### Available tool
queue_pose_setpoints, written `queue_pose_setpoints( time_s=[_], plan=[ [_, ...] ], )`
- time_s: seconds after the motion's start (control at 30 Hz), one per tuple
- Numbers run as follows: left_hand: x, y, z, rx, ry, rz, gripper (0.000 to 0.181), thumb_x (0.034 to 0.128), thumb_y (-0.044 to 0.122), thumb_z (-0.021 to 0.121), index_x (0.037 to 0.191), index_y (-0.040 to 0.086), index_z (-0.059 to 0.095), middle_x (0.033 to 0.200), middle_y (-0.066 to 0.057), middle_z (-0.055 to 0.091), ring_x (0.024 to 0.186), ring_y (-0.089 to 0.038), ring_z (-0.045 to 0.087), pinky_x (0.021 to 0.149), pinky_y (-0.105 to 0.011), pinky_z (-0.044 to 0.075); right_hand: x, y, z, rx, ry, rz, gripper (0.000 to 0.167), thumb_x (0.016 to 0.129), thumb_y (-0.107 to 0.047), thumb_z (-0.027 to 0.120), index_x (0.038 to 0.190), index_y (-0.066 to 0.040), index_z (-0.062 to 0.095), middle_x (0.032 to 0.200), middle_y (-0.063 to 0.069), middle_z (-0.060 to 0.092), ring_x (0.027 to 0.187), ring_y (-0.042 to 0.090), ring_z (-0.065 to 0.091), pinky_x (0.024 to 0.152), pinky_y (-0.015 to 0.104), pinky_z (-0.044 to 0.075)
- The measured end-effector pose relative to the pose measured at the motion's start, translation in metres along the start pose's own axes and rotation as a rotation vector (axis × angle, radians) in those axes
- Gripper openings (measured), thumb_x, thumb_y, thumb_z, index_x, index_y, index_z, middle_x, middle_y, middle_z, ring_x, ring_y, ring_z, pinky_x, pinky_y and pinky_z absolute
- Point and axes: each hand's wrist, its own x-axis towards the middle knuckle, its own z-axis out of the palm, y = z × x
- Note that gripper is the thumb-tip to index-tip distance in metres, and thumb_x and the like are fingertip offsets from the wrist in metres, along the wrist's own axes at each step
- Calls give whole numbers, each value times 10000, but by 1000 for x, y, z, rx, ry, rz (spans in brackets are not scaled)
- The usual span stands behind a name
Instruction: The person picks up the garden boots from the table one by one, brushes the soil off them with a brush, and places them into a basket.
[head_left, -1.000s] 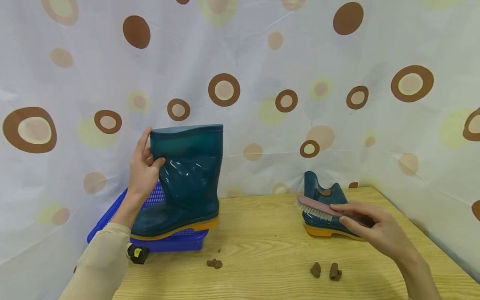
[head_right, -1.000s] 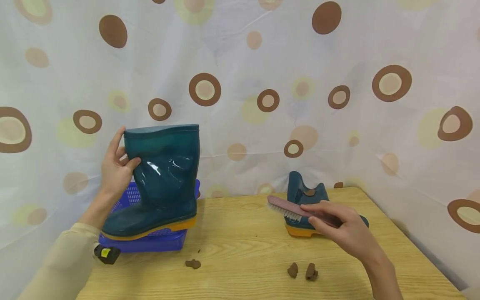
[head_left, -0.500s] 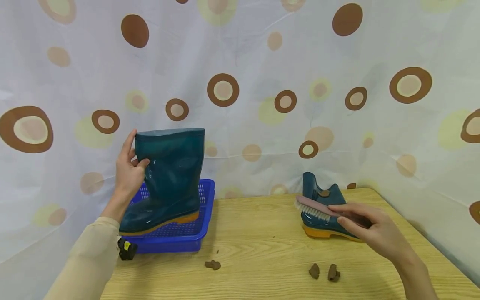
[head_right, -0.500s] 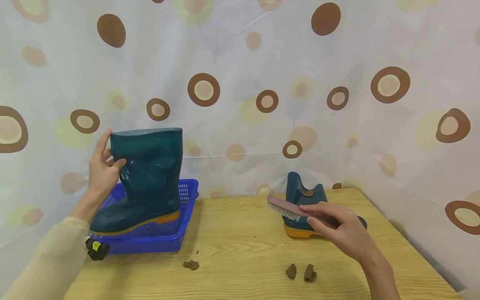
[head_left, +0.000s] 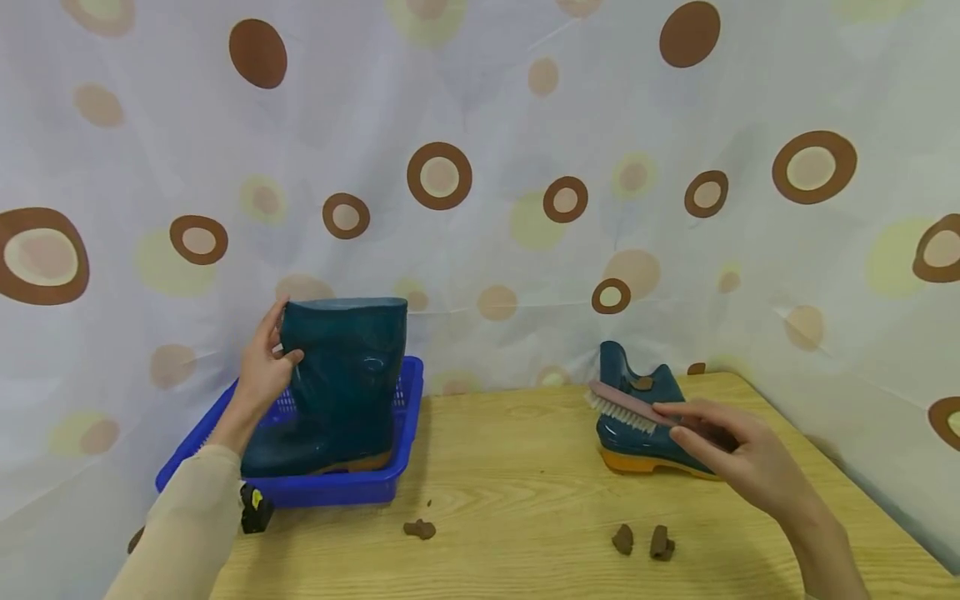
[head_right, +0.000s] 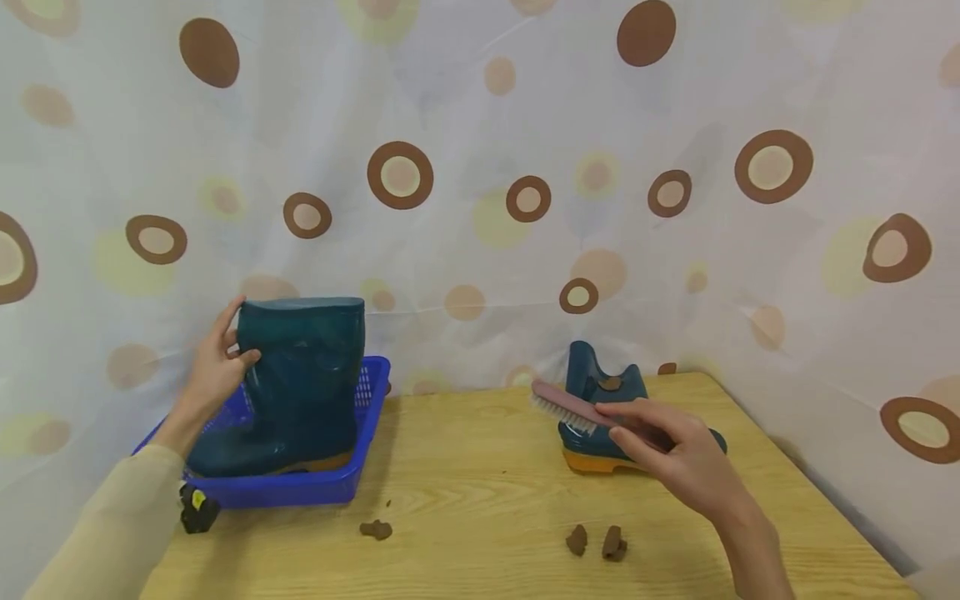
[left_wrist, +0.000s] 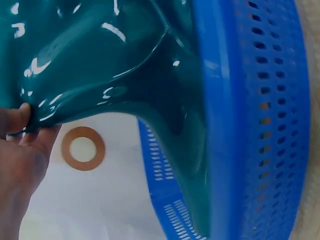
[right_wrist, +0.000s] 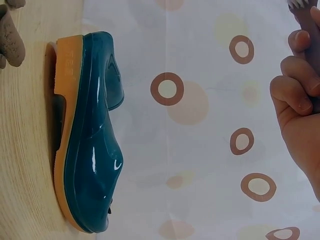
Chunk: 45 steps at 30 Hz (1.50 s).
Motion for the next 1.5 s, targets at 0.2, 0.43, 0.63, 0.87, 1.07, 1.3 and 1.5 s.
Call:
queue_pose_setpoints(
  time_s=[0.2,0.43,0.63,0.87,1.07,1.3,1.5],
  plan=[
    [0,-16,5,-34,-72,-44,899,929,-149,408,1606,330,59,1656,-194,75,1409,-520,299,1014,-651,415,1,-1,1,-13,0,8,331,934,22,632,1230,-113,689,941,-94,670,604,89,503,507,255,420],
    [2,-19,16,55,-20,-88,899,951,-112,371,1595,361,-40,1681,-87,-57,1442,-515,233,946,-593,440,0,-2,2,-3,-3,8,336,932,24,634,1231,-117,691,955,-103,671,615,81,506,511,256,421],
    [4,-20,27,152,-5,-88,861,1004,-74,360,1580,292,-165,1668,-161,-79,1491,-491,111,1120,-701,236,0,-2,1,-8,-5,6,334,931,23,635,1231,-111,693,1004,-129,682,656,82,540,537,252,440],
    [-5,-34,39,286,-48,-183,777,1055,101,429,1595,192,-122,1623,-300,87,1423,-545,244,1087,-712,283,0,0,0,-19,-6,30,325,938,7,634,1224,-137,695,1005,-124,688,656,85,552,541,252,447],
    [-13,-48,51,367,-214,-233,698,1022,50,470,1589,36,64,1561,-356,217,1406,-541,274,1123,-672,284,0,0,1,-2,-21,9,333,932,26,631,1234,-104,689,981,-117,677,646,90,532,530,256,431],
    [-17,-47,57,405,-253,-240,686,982,-31,492,1572,-4,143,1539,-370,241,1393,-541,291,1126,-659,289,-1,2,0,3,-29,16,341,933,17,635,1244,-111,686,1004,-139,675,656,84,537,531,256,430],
    [-16,-47,57,432,-318,-238,708,965,-60,479,1576,-10,123,1546,-379,212,1396,-551,273,1118,-663,293,-1,2,-1,-13,-34,19,333,937,4,636,1241,-123,689,978,-126,669,657,85,529,534,256,429]
  ],
)
